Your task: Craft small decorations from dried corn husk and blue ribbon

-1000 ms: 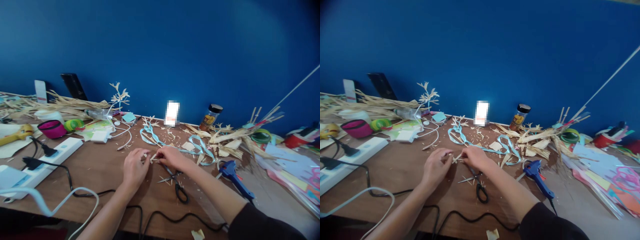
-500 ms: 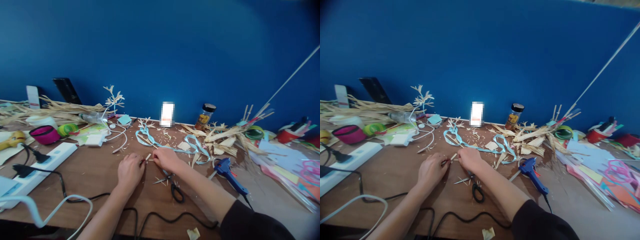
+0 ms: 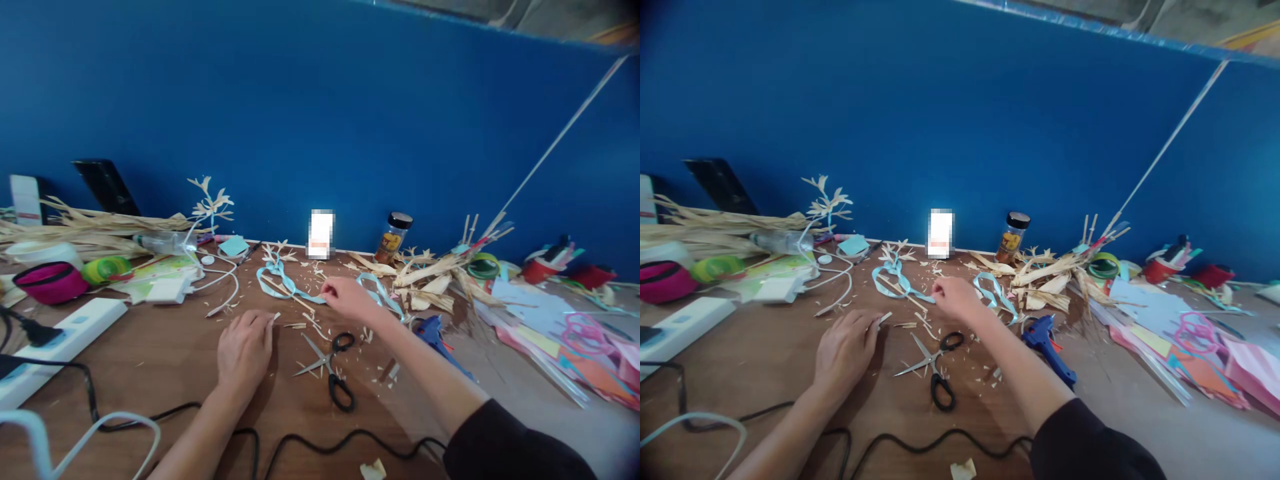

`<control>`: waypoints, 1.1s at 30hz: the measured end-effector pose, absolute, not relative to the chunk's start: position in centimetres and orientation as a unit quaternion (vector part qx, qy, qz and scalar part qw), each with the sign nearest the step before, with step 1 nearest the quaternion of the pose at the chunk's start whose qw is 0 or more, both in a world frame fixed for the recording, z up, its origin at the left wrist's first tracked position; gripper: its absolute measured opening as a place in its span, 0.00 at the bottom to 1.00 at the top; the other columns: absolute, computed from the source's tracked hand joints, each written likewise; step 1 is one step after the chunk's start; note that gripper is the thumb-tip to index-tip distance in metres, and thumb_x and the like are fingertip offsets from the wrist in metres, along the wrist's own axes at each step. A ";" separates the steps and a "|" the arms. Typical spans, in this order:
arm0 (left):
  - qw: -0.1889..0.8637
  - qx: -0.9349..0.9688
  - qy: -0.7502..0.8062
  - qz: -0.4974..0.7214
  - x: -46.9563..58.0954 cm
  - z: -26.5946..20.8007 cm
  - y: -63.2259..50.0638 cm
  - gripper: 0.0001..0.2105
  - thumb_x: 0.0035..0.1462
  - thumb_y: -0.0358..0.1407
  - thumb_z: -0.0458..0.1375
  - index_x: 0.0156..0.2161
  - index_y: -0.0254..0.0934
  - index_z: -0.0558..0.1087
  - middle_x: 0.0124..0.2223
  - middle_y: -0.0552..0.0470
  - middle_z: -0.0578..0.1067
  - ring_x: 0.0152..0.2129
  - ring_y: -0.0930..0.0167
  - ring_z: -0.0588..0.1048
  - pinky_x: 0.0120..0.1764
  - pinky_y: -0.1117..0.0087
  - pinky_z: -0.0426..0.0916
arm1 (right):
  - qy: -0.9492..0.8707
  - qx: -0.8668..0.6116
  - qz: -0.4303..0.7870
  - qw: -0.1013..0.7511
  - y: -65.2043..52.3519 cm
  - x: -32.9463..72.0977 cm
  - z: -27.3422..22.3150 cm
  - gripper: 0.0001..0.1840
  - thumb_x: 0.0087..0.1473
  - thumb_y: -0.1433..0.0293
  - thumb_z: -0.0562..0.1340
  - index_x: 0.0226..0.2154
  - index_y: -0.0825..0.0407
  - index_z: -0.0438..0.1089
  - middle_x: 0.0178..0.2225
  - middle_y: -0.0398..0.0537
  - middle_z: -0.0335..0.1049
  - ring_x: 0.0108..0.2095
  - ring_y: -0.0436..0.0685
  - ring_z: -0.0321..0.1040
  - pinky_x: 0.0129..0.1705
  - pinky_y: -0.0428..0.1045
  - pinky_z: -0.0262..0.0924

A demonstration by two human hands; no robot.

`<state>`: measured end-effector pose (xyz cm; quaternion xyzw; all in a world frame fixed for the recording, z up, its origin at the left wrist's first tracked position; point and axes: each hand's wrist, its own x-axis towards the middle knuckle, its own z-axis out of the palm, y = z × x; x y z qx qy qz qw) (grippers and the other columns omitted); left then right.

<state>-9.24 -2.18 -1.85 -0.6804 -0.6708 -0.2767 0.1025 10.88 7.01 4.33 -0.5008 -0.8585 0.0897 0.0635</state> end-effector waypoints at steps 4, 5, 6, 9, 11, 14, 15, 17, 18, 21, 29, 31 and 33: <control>0.081 -0.692 -0.651 -0.301 -8.9 -1.7 -2.3 0.10 0.56 0.36 0.49 0.38 0.41 0.72 0.36 0.48 0.75 0.35 0.64 0.72 0.38 0.65 0.63 | -0.825 -0.562 0.048 0.033 8.8 14.5 5.5 0.12 0.53 0.73 0.52 0.35 0.52 0.69 0.36 0.51 0.71 0.36 0.56 0.66 0.34 0.47 0.56; 0.077 -0.696 -0.648 -0.302 -8.9 -1.6 -2.3 0.10 0.56 0.36 0.49 0.38 0.41 0.72 0.37 0.48 0.75 0.35 0.64 0.71 0.39 0.65 0.63 | -0.821 -0.569 0.042 0.023 9.1 15.1 5.5 0.12 0.52 0.74 0.52 0.35 0.52 0.70 0.37 0.52 0.70 0.37 0.57 0.66 0.35 0.48 0.56; 0.074 -0.698 -0.645 -0.302 -8.8 -1.6 -2.4 0.10 0.55 0.37 0.49 0.38 0.40 0.72 0.36 0.49 0.75 0.35 0.64 0.71 0.39 0.64 0.63 | -0.820 -0.572 0.039 0.010 9.3 15.6 5.4 0.11 0.50 0.75 0.54 0.35 0.52 0.70 0.38 0.53 0.70 0.38 0.58 0.66 0.36 0.48 0.56; 0.073 -0.704 -0.638 -0.303 -8.7 -1.6 -2.4 0.09 0.55 0.37 0.50 0.38 0.40 0.72 0.37 0.49 0.74 0.35 0.64 0.71 0.39 0.64 0.63 | -0.827 -0.559 0.048 -0.027 9.2 15.8 4.7 0.11 0.46 0.77 0.58 0.32 0.51 0.72 0.37 0.51 0.72 0.37 0.57 0.67 0.36 0.48 0.56; 0.077 -0.711 -0.630 -0.303 -8.6 -1.7 -2.4 0.09 0.55 0.37 0.50 0.38 0.40 0.72 0.37 0.49 0.74 0.35 0.64 0.71 0.39 0.64 0.63 | -0.839 -0.540 0.058 -0.037 8.8 15.2 4.0 0.11 0.45 0.78 0.58 0.31 0.51 0.73 0.34 0.48 0.72 0.37 0.56 0.67 0.37 0.46 0.57; 0.085 -0.722 -0.617 -0.302 -8.5 -1.8 -2.4 0.09 0.55 0.36 0.51 0.38 0.39 0.71 0.38 0.49 0.74 0.35 0.64 0.70 0.39 0.64 0.62 | -0.856 -0.512 0.070 -0.025 8.8 14.6 3.7 0.14 0.47 0.79 0.57 0.35 0.49 0.73 0.37 0.46 0.72 0.39 0.53 0.66 0.38 0.44 0.56; 0.087 -0.724 -0.614 -0.302 -8.4 -1.9 -2.4 0.08 0.55 0.36 0.50 0.38 0.40 0.71 0.38 0.49 0.74 0.35 0.64 0.70 0.39 0.64 0.62 | -0.859 -0.507 0.072 -0.018 9.1 14.6 3.8 0.15 0.48 0.78 0.56 0.37 0.49 0.72 0.39 0.45 0.72 0.40 0.53 0.66 0.38 0.44 0.56; 0.092 -0.728 -0.608 -0.303 -8.3 -2.0 -2.4 0.08 0.56 0.35 0.50 0.38 0.40 0.71 0.38 0.49 0.74 0.35 0.64 0.70 0.40 0.64 0.61 | -0.857 -0.512 0.066 -0.003 10.3 14.9 4.4 0.14 0.53 0.75 0.54 0.40 0.49 0.71 0.42 0.45 0.70 0.41 0.53 0.65 0.39 0.44 0.56; 0.095 -0.730 -0.604 -0.304 -8.2 -2.1 -2.4 0.08 0.56 0.35 0.50 0.38 0.40 0.71 0.38 0.49 0.74 0.35 0.65 0.70 0.41 0.63 0.61 | -0.851 -0.521 0.058 0.004 11.2 15.2 4.7 0.15 0.55 0.74 0.52 0.41 0.49 0.69 0.43 0.45 0.69 0.42 0.53 0.64 0.40 0.45 0.56; 0.111 -0.735 -0.594 -0.307 -8.0 -2.1 -2.4 0.08 0.55 0.34 0.51 0.39 0.40 0.71 0.37 0.49 0.74 0.35 0.65 0.70 0.41 0.63 0.61 | -0.823 -0.567 0.026 0.013 14.2 16.4 5.1 0.13 0.58 0.72 0.50 0.43 0.51 0.66 0.46 0.48 0.66 0.45 0.55 0.62 0.46 0.51 0.57; 0.150 -0.740 -0.577 -0.312 -7.8 -2.0 -2.1 0.08 0.55 0.32 0.52 0.39 0.39 0.72 0.37 0.49 0.74 0.35 0.65 0.70 0.42 0.62 0.60 | -0.775 -0.630 0.023 -0.032 18.5 16.6 1.7 0.14 0.56 0.67 0.55 0.46 0.53 0.63 0.46 0.50 0.63 0.42 0.55 0.65 0.42 0.55 0.62; 0.146 -0.743 -0.576 -0.307 -7.8 -2.1 -2.1 0.08 0.55 0.33 0.52 0.39 0.39 0.72 0.37 0.49 0.74 0.35 0.65 0.70 0.42 0.62 0.60 | -0.770 -0.637 0.024 -0.029 18.7 16.5 1.0 0.14 0.56 0.67 0.55 0.46 0.53 0.63 0.46 0.50 0.63 0.42 0.55 0.65 0.42 0.54 0.62; 0.142 -0.744 -0.577 -0.305 -7.9 -2.1 -2.1 0.08 0.55 0.32 0.52 0.39 0.39 0.71 0.37 0.49 0.74 0.35 0.65 0.70 0.42 0.62 0.60 | -0.764 -0.644 0.021 -0.018 18.9 16.6 0.9 0.14 0.56 0.67 0.55 0.45 0.53 0.63 0.46 0.50 0.63 0.41 0.55 0.65 0.42 0.54 0.62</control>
